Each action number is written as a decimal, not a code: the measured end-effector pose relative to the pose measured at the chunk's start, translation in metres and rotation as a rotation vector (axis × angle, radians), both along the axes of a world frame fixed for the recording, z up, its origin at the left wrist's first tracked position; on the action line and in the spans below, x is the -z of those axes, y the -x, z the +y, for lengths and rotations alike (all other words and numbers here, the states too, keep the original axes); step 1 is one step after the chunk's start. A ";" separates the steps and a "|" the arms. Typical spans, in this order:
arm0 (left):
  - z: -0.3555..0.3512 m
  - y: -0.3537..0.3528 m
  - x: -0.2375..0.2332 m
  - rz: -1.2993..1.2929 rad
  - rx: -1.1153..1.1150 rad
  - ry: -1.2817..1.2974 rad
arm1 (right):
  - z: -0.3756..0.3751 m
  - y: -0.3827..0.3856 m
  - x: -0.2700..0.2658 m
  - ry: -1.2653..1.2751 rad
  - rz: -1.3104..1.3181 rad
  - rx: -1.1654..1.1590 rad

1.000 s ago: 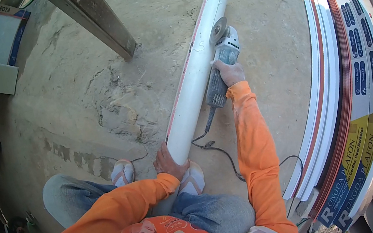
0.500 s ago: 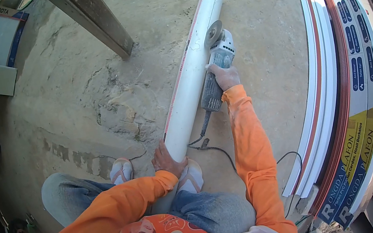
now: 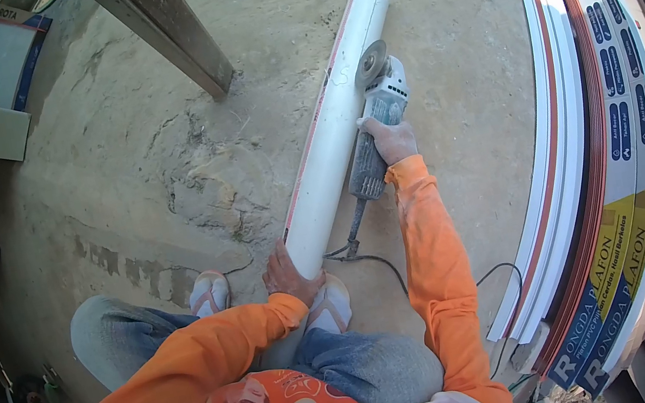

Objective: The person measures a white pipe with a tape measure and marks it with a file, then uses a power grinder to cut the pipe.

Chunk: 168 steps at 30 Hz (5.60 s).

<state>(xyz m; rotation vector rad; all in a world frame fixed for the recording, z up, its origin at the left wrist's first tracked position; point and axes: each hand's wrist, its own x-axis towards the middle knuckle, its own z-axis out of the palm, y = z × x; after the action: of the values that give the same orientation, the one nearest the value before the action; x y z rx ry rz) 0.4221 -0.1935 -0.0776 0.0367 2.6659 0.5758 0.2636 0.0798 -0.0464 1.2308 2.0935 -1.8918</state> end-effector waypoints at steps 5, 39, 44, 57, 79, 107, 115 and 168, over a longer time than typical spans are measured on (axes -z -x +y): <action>0.000 0.001 -0.002 -0.022 0.000 0.005 | -0.001 -0.005 0.007 -0.024 0.024 -0.027; 0.001 0.003 -0.003 -0.089 -0.008 0.027 | -0.022 -0.032 0.010 0.105 0.068 0.029; 0.001 0.002 -0.002 -0.086 -0.010 0.030 | -0.021 -0.035 0.010 0.048 0.016 -0.014; -0.016 -0.005 -0.001 -0.030 0.013 -0.105 | -0.002 -0.034 -0.012 0.216 0.231 0.150; 0.004 0.006 -0.005 -0.159 -0.045 0.051 | 0.054 0.035 -0.006 -0.073 0.026 0.024; 0.006 0.007 -0.006 -0.136 -0.010 0.091 | 0.052 0.054 0.018 -0.057 0.013 -0.003; 0.006 0.008 -0.007 -0.174 -0.020 0.071 | 0.048 0.051 0.019 -0.031 0.023 0.001; 0.004 0.003 -0.005 -0.070 -0.023 0.031 | 0.010 0.003 0.000 0.002 0.024 -0.002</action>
<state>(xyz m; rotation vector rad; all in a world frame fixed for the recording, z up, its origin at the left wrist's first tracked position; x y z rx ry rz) 0.4186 -0.1894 -0.0727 -0.0223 2.6100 0.5331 0.2610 0.0898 -0.0459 1.2110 2.1033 -1.9165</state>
